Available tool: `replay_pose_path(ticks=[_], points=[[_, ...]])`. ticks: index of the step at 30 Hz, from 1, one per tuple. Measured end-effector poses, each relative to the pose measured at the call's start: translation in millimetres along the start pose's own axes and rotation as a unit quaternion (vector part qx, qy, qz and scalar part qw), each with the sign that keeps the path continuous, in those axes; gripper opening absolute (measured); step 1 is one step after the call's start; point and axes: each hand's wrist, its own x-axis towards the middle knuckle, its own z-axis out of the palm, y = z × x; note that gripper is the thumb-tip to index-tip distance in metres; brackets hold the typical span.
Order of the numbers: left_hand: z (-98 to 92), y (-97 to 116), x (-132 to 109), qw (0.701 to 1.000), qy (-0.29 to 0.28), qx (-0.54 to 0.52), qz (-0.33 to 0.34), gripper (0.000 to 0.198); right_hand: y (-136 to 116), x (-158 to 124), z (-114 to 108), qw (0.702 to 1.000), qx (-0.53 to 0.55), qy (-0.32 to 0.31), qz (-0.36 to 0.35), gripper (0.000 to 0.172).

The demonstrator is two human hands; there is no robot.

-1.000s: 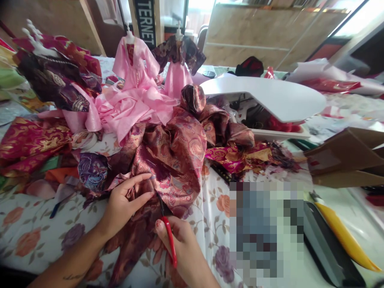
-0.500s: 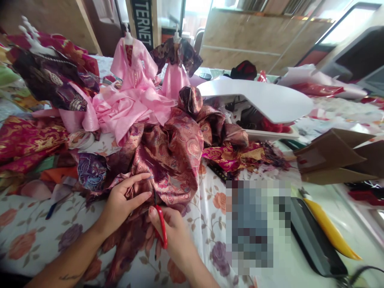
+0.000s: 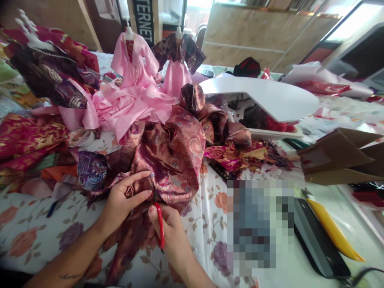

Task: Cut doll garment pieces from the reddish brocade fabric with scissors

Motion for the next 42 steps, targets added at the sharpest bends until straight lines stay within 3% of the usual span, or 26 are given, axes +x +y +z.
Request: replay_pose_path(ticks=[9, 27, 42], points=[[0.4, 0.3, -1.1, 1.0, 0.003, -0.005, 0.007, 0.04, -0.2, -2.3, 3.3, 0.997, -0.016, 0.067, 0.02, 0.061], [-2.8, -0.2, -1.0, 1.0, -0.002, 0.03, -0.004, 0.043, -8.5, -0.3, 3.6, 0.997, -0.028, 0.059, 0.038, 0.06], [-0.8, 1.2, -1.7, 1.0, 0.005, 0.023, -0.002, 0.044, -1.7, -0.1, 8.2, 0.998, -0.029, 0.064, 0.003, 0.06]])
